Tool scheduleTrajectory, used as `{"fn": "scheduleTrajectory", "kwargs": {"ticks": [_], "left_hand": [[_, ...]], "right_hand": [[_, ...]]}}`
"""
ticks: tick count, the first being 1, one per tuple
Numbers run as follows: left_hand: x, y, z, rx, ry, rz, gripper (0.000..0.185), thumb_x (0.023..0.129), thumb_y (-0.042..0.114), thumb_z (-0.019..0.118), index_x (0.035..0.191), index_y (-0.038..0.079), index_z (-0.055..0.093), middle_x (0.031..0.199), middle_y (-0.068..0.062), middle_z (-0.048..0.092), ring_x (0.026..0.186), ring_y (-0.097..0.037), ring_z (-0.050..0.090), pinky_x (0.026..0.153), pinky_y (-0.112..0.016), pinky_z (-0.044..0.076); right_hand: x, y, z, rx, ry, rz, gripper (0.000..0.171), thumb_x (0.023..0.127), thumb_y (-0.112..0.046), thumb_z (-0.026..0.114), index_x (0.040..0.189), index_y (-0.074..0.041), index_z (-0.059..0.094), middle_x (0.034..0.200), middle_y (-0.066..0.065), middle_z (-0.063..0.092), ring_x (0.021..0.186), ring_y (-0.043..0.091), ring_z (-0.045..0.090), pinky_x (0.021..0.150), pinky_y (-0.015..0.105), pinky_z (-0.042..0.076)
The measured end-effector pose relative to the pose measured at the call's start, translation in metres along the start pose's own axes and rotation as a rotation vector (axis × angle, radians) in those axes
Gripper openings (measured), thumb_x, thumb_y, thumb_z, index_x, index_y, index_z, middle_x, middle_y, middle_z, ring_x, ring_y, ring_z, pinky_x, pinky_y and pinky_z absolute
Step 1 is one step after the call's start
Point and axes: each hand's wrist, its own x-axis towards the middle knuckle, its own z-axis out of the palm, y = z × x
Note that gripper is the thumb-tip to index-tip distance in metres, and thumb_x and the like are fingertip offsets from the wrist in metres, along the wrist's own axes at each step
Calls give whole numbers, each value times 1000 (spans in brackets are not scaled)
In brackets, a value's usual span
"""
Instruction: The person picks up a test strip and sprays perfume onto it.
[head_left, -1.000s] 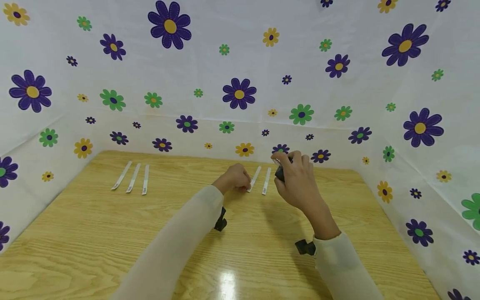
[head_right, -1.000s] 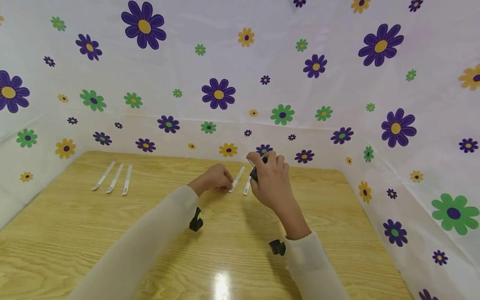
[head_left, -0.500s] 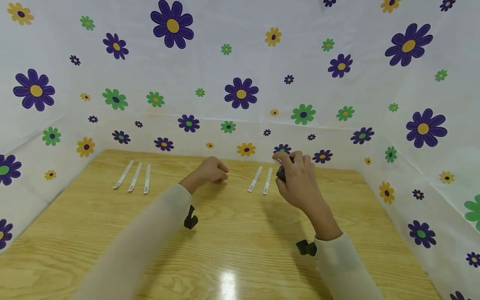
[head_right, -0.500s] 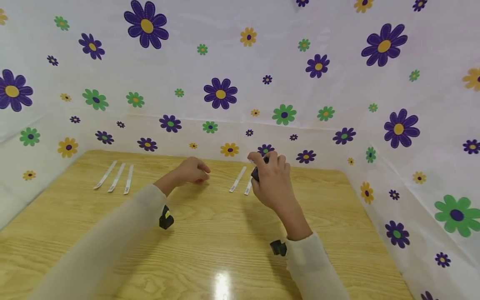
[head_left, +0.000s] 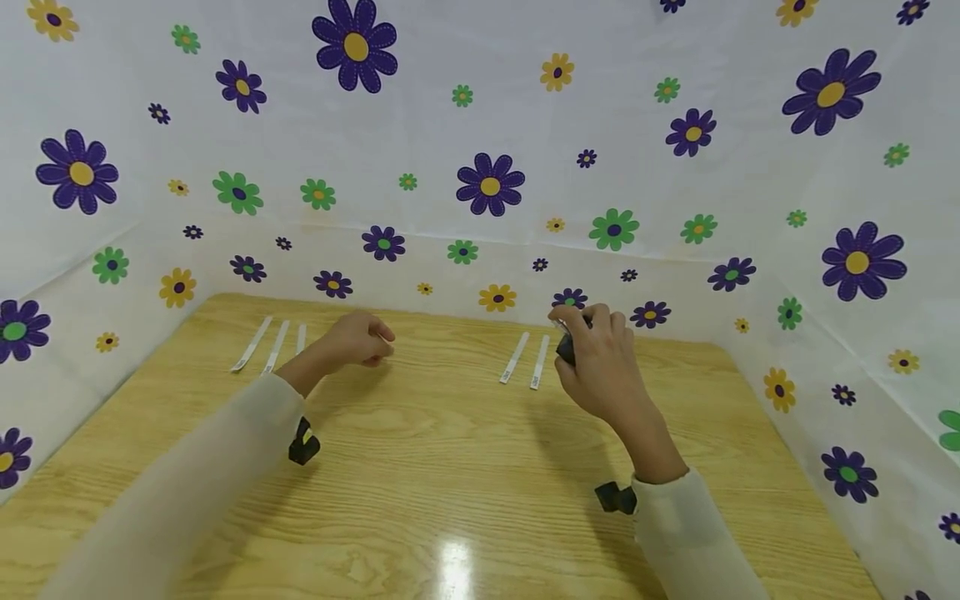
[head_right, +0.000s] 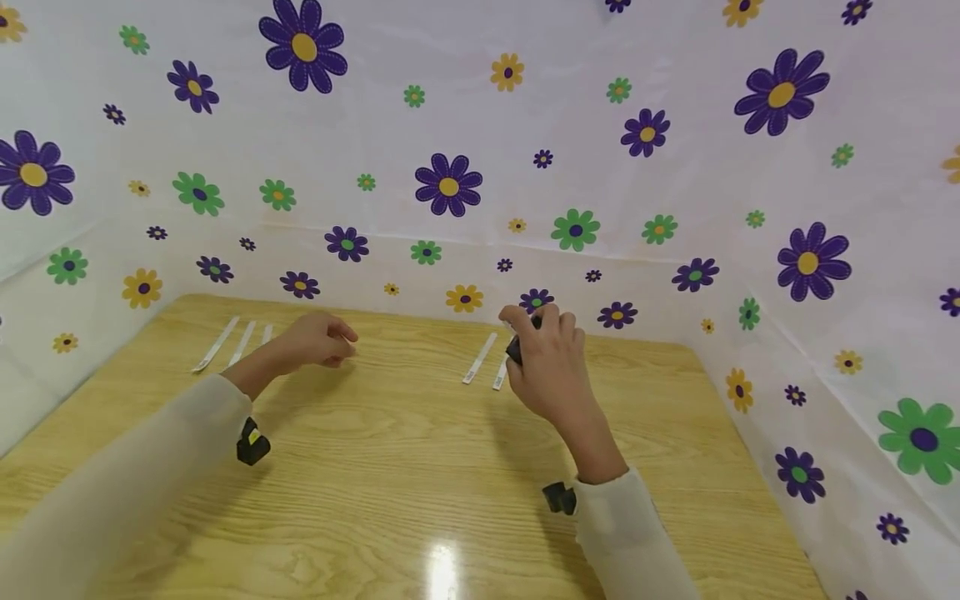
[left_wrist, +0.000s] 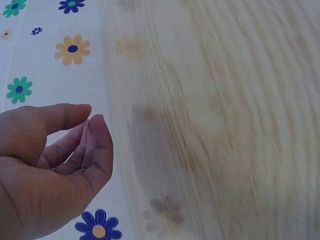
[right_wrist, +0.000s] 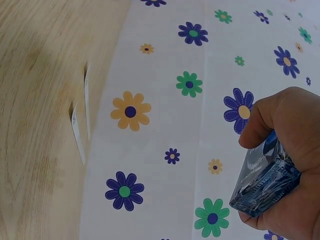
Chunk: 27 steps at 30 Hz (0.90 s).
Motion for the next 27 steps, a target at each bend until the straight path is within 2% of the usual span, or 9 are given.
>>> {"fn": "scheduleTrajectory", "kwargs": {"ticks": [7, 15, 21, 27], "left_hand": [[-16, -16, -22, 55, 11, -6, 32, 97, 11, 68, 122, -8, 63, 102, -17, 68, 79, -19, 66, 78, -33, 61], [-37, -32, -43, 52, 22, 3, 38, 98, 11, 66, 127, -11, 60, 108, -19, 67, 89, -28, 70, 79, -34, 61], [-50, -45, -55, 68, 21, 10, 40, 98, 11, 65, 128, -14, 58, 103, -22, 68, 80, -25, 66, 75, -37, 60], [-61, -58, -64, 86, 44, 0, 40, 98, 13, 67, 126, -14, 59, 98, -19, 69, 78, -24, 65, 71, -33, 59]], "right_hand": [[0, 1, -1, 0, 8, -4, 55, 87, -6, 70, 135, -21, 48, 123, 30, 49, 98, 45, 45, 76, 54, 41], [0, 0, -2, 8, 17, -10, 55, 87, -6, 71, 135, -21, 49, 122, 30, 50, 98, 46, 46, 76, 54, 42], [0, -1, -3, 4, 5, -3, 55, 87, -7, 71, 135, -22, 49, 124, 30, 50, 100, 46, 46, 77, 54, 42], [0, -1, -1, 3, 3, 0, 56, 87, -6, 71, 135, -22, 48, 124, 30, 50, 100, 46, 46, 77, 54, 42]]}}
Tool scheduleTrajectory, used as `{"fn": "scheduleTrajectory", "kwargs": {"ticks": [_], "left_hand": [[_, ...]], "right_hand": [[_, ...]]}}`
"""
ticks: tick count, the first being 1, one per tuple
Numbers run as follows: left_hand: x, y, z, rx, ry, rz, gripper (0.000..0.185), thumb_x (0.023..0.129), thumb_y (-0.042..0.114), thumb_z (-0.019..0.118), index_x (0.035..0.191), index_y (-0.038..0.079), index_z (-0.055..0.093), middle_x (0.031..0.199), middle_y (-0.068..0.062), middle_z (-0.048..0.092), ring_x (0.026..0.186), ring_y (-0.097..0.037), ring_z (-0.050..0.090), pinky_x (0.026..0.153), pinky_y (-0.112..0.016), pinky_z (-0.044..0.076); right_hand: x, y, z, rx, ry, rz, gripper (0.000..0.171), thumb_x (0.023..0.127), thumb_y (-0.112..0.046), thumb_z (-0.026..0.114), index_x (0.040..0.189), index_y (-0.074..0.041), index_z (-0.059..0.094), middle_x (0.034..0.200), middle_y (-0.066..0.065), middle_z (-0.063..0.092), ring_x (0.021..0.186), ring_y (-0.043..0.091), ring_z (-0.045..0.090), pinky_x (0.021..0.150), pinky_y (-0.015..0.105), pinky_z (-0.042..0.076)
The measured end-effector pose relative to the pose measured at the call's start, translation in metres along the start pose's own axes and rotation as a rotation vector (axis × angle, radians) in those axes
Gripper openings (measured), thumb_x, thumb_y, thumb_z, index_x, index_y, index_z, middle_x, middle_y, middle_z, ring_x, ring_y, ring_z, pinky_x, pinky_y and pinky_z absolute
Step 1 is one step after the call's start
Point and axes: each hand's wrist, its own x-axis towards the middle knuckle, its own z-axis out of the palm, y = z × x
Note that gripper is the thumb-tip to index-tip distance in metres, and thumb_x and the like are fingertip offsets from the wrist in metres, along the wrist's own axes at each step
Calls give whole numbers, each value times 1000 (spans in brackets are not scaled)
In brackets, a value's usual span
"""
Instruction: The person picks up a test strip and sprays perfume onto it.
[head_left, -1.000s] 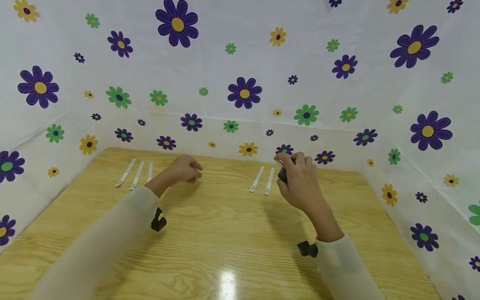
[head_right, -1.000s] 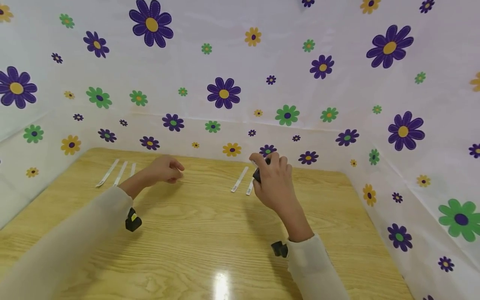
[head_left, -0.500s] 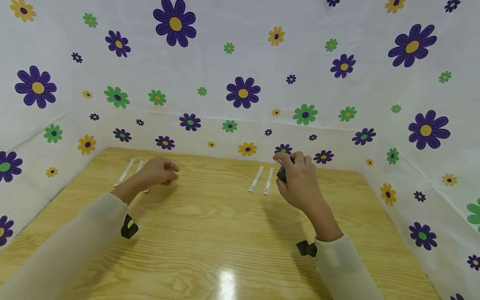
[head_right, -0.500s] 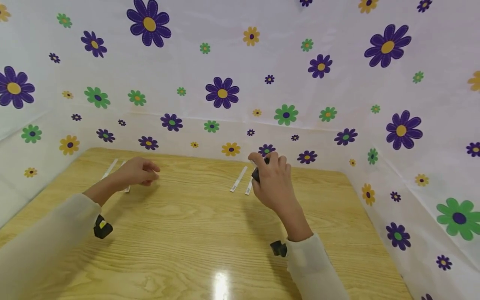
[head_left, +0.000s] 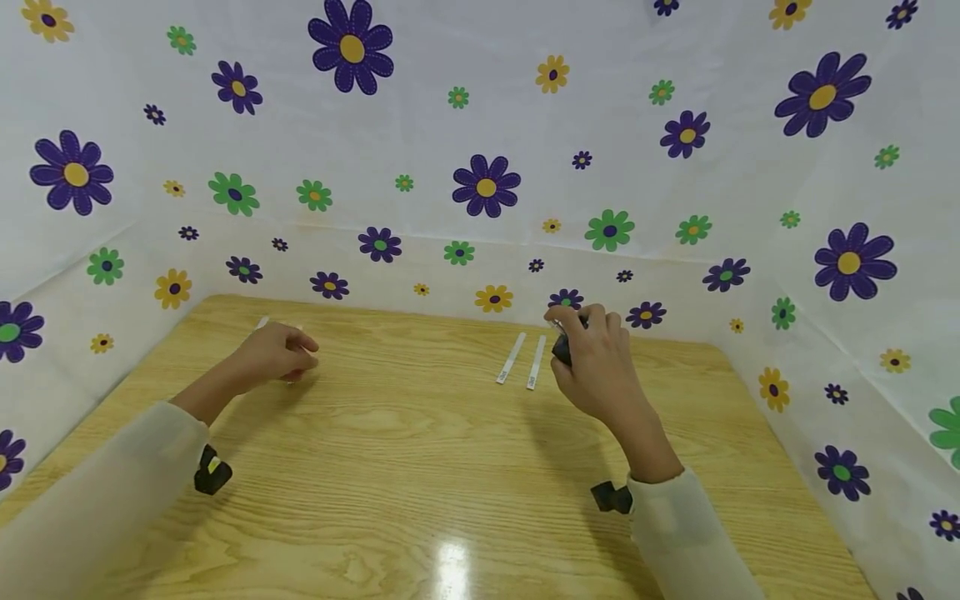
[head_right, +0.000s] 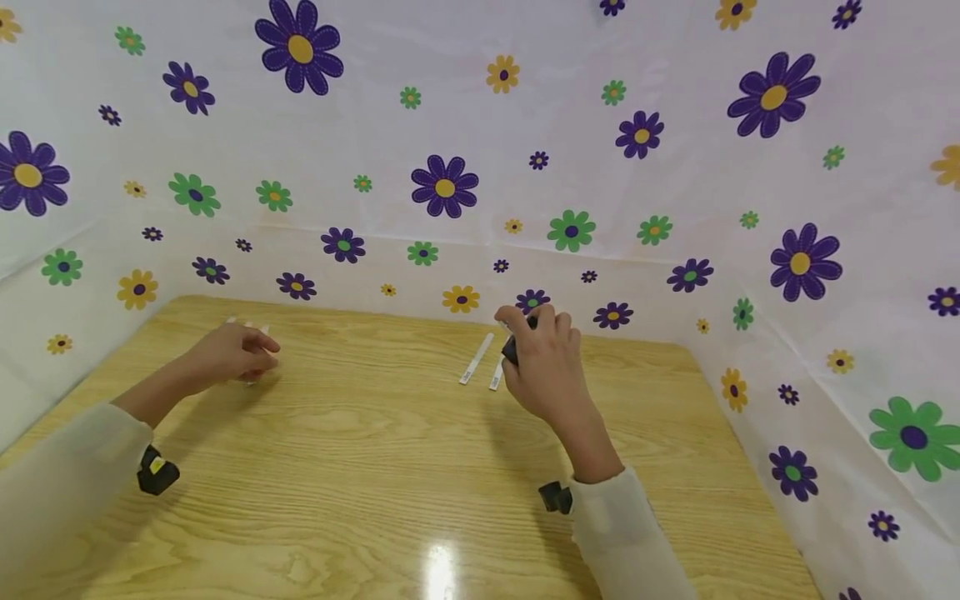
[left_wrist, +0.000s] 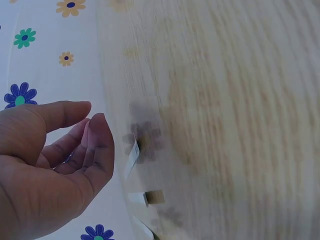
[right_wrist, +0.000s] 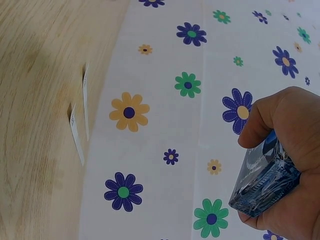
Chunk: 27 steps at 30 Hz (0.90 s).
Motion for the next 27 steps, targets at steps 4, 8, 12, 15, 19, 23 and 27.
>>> {"fn": "scheduleTrajectory", "kwargs": {"ticks": [4, 8, 12, 15, 19, 23, 27], "left_hand": [[-7, -10, -6, -1, 19, -25, 43, 98, 16, 69, 127, -14, 59, 103, -19, 69, 82, -22, 68, 74, -31, 61], [-11, -18, -10, -19, 26, -48, 43, 98, 16, 68, 128, -13, 58, 106, -20, 69, 84, -22, 68, 75, -31, 61], [-14, -25, -11, -2, 29, -60, 43, 97, 17, 69, 127, -12, 58, 103, -17, 70, 85, -21, 66, 75, -28, 59], [-15, -28, -10, 20, 26, -68, 44, 96, 19, 70, 126, -12, 59, 100, -13, 71, 85, -20, 65, 74, -28, 57], [-16, -29, -7, 7, 29, -79, 46, 96, 18, 70, 127, -14, 58, 101, -15, 72, 84, -19, 66, 73, -28, 58], [-14, -29, -5, -32, 37, -102, 49, 97, 16, 69, 130, -17, 54, 107, -20, 70, 85, -18, 69, 75, -29, 60], [-11, -28, -4, -65, 44, -133, 50, 97, 14, 69, 132, -17, 51, 113, -25, 67, 86, -16, 69, 75, -29, 61]], "right_hand": [[0, 0, 1, 5, 0, -5, 56, 87, -6, 71, 135, -22, 48, 124, 30, 50, 99, 45, 46, 76, 53, 41], [-1, 0, 0, 5, -2, 1, 56, 86, -6, 70, 135, -22, 48, 124, 30, 50, 99, 45, 46, 76, 53, 42], [-1, 1, -1, -1, 0, -2, 56, 86, -5, 70, 135, -22, 48, 123, 30, 50, 99, 45, 46, 76, 53, 42], [-1, 1, -1, 1, 3, -8, 55, 87, -6, 70, 135, -22, 48, 123, 29, 50, 98, 45, 46, 75, 52, 41], [-1, 1, 0, 5, 8, -10, 55, 86, -5, 69, 134, -22, 49, 122, 29, 50, 97, 44, 45, 74, 51, 40], [-1, 2, 0, 6, 13, -11, 54, 86, -5, 68, 134, -22, 49, 121, 28, 51, 97, 44, 45, 74, 51, 39], [0, 2, -2, 5, 11, -10, 55, 86, -5, 69, 134, -21, 49, 121, 28, 50, 97, 44, 45, 75, 52, 40]]}}
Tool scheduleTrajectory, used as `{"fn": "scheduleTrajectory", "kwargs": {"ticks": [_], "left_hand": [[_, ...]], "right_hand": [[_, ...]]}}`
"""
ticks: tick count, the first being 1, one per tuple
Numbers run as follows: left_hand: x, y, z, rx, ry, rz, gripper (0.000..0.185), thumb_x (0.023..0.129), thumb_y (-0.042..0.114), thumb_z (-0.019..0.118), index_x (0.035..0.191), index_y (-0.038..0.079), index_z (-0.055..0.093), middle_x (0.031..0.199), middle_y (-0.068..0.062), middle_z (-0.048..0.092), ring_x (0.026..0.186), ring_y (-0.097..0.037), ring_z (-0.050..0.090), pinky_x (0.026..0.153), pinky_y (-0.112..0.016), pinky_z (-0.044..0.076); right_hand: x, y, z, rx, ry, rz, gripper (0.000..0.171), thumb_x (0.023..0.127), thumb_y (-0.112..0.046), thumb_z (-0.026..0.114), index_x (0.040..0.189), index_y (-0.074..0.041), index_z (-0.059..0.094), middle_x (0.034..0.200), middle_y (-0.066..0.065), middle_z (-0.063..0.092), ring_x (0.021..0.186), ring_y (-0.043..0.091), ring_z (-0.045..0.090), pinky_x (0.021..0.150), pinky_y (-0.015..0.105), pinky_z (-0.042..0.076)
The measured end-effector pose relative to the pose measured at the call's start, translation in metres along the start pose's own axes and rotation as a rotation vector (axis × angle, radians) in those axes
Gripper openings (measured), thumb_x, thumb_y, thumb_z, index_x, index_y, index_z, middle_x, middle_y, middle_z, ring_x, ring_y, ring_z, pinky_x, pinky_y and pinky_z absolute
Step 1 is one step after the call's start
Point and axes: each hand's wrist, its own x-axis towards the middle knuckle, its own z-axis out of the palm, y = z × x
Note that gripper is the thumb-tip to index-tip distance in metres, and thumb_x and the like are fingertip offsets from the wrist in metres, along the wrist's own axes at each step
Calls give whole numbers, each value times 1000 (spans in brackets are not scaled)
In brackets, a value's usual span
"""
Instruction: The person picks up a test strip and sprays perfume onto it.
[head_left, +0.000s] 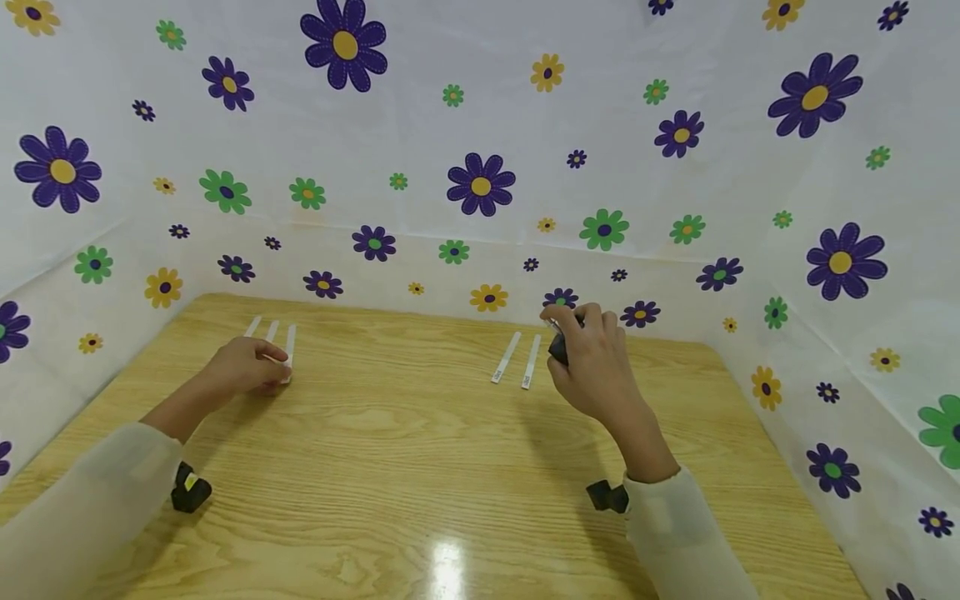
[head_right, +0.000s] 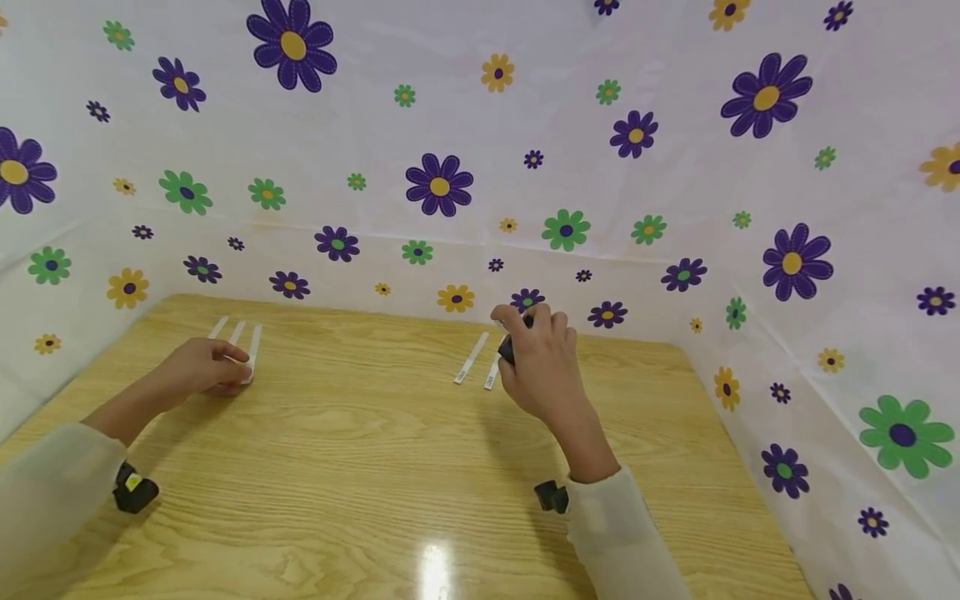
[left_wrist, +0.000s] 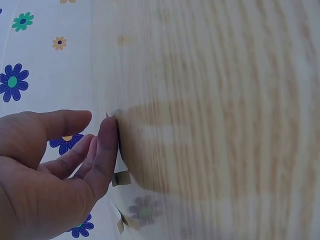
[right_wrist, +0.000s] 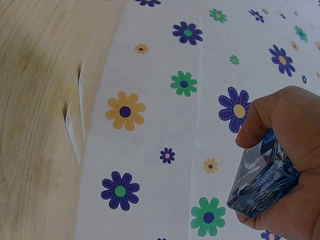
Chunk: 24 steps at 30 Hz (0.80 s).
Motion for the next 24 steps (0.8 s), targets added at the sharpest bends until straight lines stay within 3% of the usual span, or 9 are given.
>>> {"fn": "scheduleTrajectory", "kwargs": {"ticks": [9, 18, 24], "left_hand": [[4, 5, 6, -62, 37, -72, 50, 92, 9, 74, 130, -16, 53, 101, -17, 68, 79, -13, 70, 72, -28, 61], [2, 13, 16, -64, 95, -84, 53, 85, 1, 78, 128, -17, 52, 100, -18, 68, 71, -10, 71, 68, -28, 61], [3, 16, 18, -16, 128, -80, 59, 84, 3, 78, 132, -16, 51, 88, -12, 73, 68, -9, 69, 64, -25, 59]], "right_hand": [[0, -1, -2, -2, -17, 5, 56, 86, -5, 71, 135, -21, 49, 121, 28, 50, 97, 44, 44, 76, 52, 40], [-1, -2, -1, 5, -23, 7, 56, 86, -5, 70, 135, -21, 50, 121, 28, 51, 97, 44, 45, 77, 52, 40], [0, -1, -1, 2, -32, 5, 56, 86, -6, 71, 135, -21, 50, 122, 28, 50, 97, 44, 45, 77, 52, 40]]}}
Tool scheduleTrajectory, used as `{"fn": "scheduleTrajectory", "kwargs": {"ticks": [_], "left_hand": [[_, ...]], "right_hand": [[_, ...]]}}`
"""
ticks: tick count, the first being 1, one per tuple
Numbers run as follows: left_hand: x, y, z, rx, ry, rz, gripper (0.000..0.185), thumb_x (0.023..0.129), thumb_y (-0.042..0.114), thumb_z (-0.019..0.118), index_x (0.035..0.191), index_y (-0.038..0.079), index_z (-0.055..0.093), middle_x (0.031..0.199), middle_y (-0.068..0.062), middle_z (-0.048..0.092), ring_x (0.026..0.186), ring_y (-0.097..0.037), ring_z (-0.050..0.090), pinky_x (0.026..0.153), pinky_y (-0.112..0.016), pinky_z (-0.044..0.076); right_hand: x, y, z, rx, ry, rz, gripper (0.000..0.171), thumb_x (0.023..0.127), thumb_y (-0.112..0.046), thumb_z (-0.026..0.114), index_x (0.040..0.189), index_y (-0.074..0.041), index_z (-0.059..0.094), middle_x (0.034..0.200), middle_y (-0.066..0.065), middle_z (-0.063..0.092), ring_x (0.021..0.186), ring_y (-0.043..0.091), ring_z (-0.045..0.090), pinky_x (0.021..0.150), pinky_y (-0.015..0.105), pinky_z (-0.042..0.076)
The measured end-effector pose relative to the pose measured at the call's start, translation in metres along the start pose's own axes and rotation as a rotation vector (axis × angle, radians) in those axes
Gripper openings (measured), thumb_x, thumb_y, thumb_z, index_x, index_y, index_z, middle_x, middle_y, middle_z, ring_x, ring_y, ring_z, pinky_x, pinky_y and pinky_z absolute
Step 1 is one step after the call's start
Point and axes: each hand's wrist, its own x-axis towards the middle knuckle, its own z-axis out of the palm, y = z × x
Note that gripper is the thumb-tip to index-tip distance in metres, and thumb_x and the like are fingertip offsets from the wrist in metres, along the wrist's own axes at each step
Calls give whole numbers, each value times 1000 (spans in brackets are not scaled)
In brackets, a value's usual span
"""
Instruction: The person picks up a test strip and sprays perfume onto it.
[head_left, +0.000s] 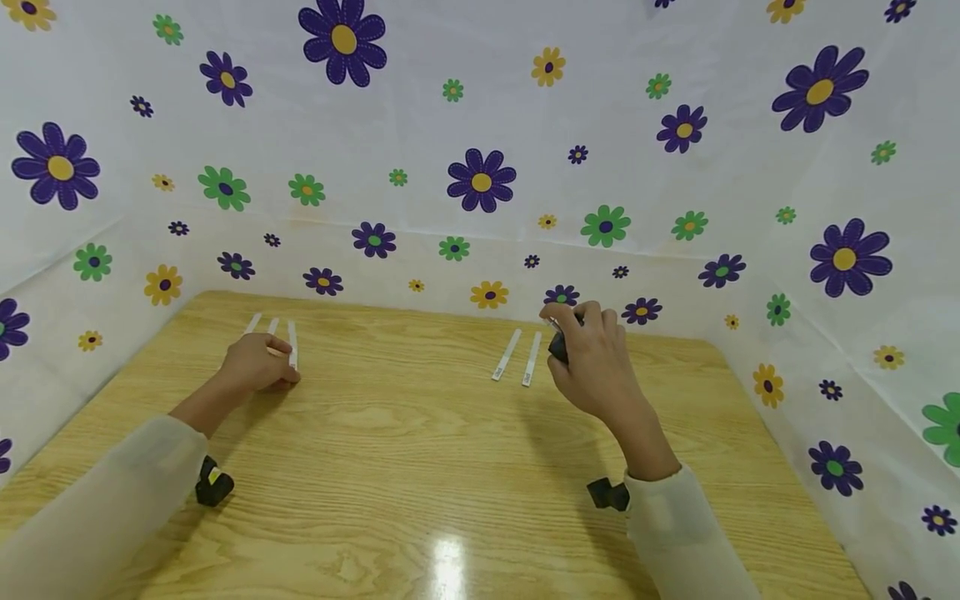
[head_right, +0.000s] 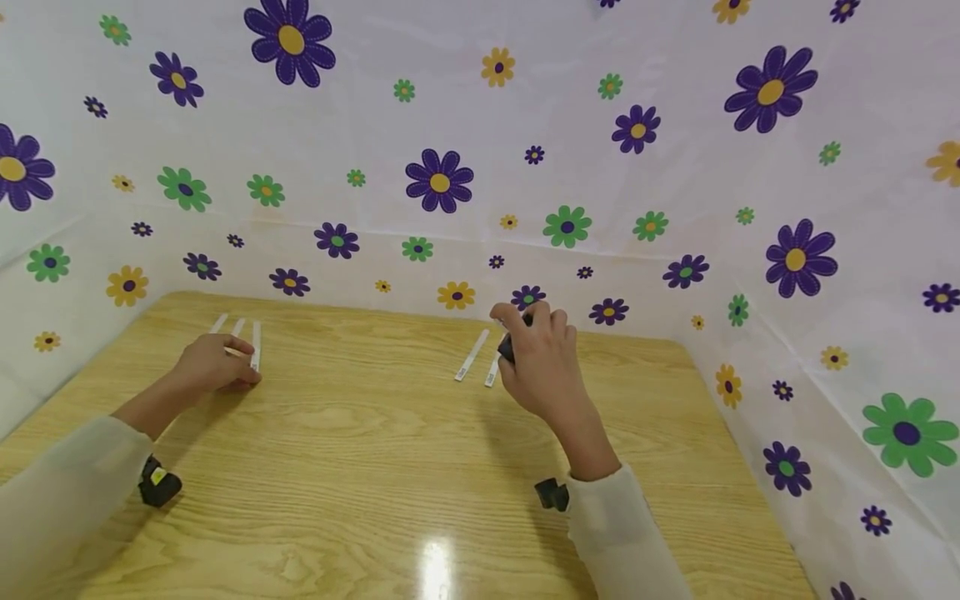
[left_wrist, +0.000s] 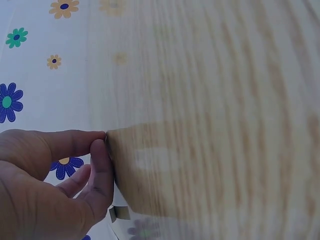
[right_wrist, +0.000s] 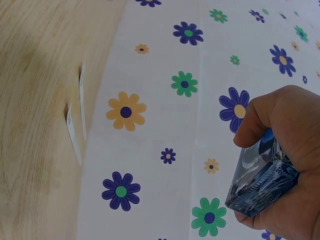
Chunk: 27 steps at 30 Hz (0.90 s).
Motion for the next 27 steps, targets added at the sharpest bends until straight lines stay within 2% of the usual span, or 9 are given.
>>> {"fn": "scheduleTrajectory", "kwargs": {"ticks": [4, 12, 17, 19, 23, 25, 27], "left_hand": [[4, -1, 1, -4, 13, -6, 58, 85, 4, 77, 133, -15, 51, 87, -12, 72, 68, -9, 69, 65, -25, 59], [12, -4, 1, 3, -12, -14, 40, 92, 8, 71, 126, -12, 62, 108, -21, 68, 71, -9, 69, 67, -26, 59], [11, 1, 0, 49, -40, 21, 34, 94, 10, 63, 119, -12, 68, 116, -24, 68, 73, -10, 66, 67, -26, 58], [10, 4, 0, 65, -48, 34, 28, 93, 12, 60, 109, -9, 72, 110, -21, 70, 72, -11, 65, 67, -26, 56], [11, 9, 3, 76, -54, 39, 19, 91, 14, 59, 81, 2, 70, 82, -8, 69, 66, -14, 60, 65, -27, 51], [13, 11, 5, 69, -55, 33, 21, 90, 15, 59, 74, 5, 65, 70, -3, 64, 63, -15, 58, 63, -28, 48], [15, 13, 8, 66, -56, 33, 23, 90, 17, 59, 70, 7, 63, 64, -1, 60, 62, -16, 55, 63, -29, 45]], "right_hand": [[0, 0, -1, 2, -4, -3, 55, 86, -6, 71, 135, -21, 50, 122, 28, 50, 97, 43, 45, 76, 51, 40], [0, -1, -1, -4, -9, -7, 55, 87, -7, 71, 136, -21, 50, 121, 27, 50, 96, 43, 45, 75, 51, 40], [1, -1, -1, -3, -12, -7, 55, 87, -7, 71, 136, -21, 49, 121, 27, 50, 97, 43, 44, 75, 51, 40], [1, -1, -1, -4, -11, -10, 55, 87, -7, 71, 136, -21, 50, 121, 27, 50, 97, 43, 44, 75, 51, 40], [1, -1, -1, -5, -11, -9, 56, 87, -7, 72, 136, -21, 50, 121, 27, 50, 97, 43, 45, 75, 51, 40], [0, -1, -1, -3, -16, -5, 56, 87, -7, 72, 136, -21, 50, 122, 27, 50, 98, 43, 45, 75, 51, 40], [0, -1, -1, -3, -20, -2, 56, 87, -7, 73, 136, -21, 50, 122, 28, 50, 99, 44, 45, 76, 52, 41]]}}
